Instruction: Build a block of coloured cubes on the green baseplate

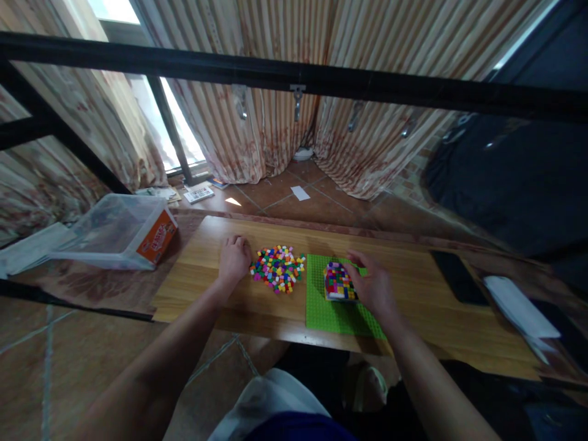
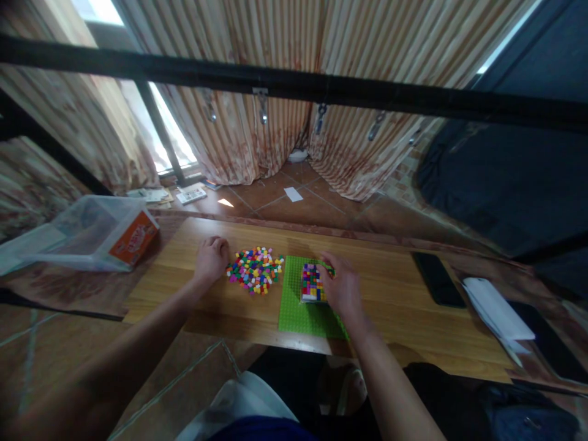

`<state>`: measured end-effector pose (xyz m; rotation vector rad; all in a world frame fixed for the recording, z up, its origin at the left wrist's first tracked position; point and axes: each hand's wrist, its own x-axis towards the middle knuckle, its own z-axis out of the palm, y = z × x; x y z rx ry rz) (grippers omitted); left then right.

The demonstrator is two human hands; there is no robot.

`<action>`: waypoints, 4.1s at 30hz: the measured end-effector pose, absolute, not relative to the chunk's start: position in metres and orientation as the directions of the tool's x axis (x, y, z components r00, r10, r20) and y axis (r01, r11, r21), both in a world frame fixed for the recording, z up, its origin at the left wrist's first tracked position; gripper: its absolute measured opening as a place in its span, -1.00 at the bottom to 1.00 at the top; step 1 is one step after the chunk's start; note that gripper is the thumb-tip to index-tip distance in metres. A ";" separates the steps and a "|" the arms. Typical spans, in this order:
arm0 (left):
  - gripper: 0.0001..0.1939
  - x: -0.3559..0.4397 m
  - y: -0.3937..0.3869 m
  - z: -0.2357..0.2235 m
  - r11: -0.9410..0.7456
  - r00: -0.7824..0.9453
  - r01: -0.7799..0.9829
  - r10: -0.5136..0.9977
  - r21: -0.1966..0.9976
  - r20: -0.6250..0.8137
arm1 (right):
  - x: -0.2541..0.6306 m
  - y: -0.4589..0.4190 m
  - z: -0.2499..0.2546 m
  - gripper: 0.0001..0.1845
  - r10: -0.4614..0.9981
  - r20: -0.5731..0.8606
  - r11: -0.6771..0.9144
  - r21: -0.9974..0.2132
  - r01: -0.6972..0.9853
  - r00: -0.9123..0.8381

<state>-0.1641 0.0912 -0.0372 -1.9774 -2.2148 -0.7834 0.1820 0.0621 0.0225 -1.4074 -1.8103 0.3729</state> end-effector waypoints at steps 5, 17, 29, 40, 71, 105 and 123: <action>-0.74 -0.164 0.091 -0.037 0.052 -0.168 0.951 0.914 0.304 0.369 | 0.124 0.033 0.029 -0.74 0.851 0.386 0.519 -0.511 0.685 -0.357; -0.74 -0.165 0.092 -0.038 0.029 -0.159 0.947 0.907 0.320 0.389 | 0.073 0.035 0.006 -0.68 0.931 0.023 0.360 -0.210 0.909 -0.364; -0.71 -0.167 0.091 -0.037 0.030 -0.159 0.947 0.910 0.320 0.384 | 0.084 0.016 0.006 -0.70 0.912 0.221 0.409 -0.408 0.816 -0.347; -0.71 -0.170 0.094 -0.037 0.022 -0.142 0.952 0.916 0.305 0.374 | 0.164 0.027 0.025 -0.75 0.928 0.368 0.253 -0.740 0.624 0.061; -0.72 -0.171 0.094 -0.033 0.010 -0.130 0.950 0.921 0.311 0.368 | 0.187 0.081 0.002 -0.80 0.991 -0.123 -0.130 -0.965 0.228 0.045; -0.74 -0.168 0.093 -0.037 0.032 -0.160 0.945 0.913 0.326 0.375 | 0.191 0.079 -0.013 -0.71 0.999 -0.041 -0.045 -0.967 0.252 0.022; -0.74 -0.169 0.093 -0.037 0.022 -0.151 0.946 0.911 0.322 0.383 | 0.178 0.074 -0.004 -0.69 0.959 0.282 0.199 -0.732 0.651 0.025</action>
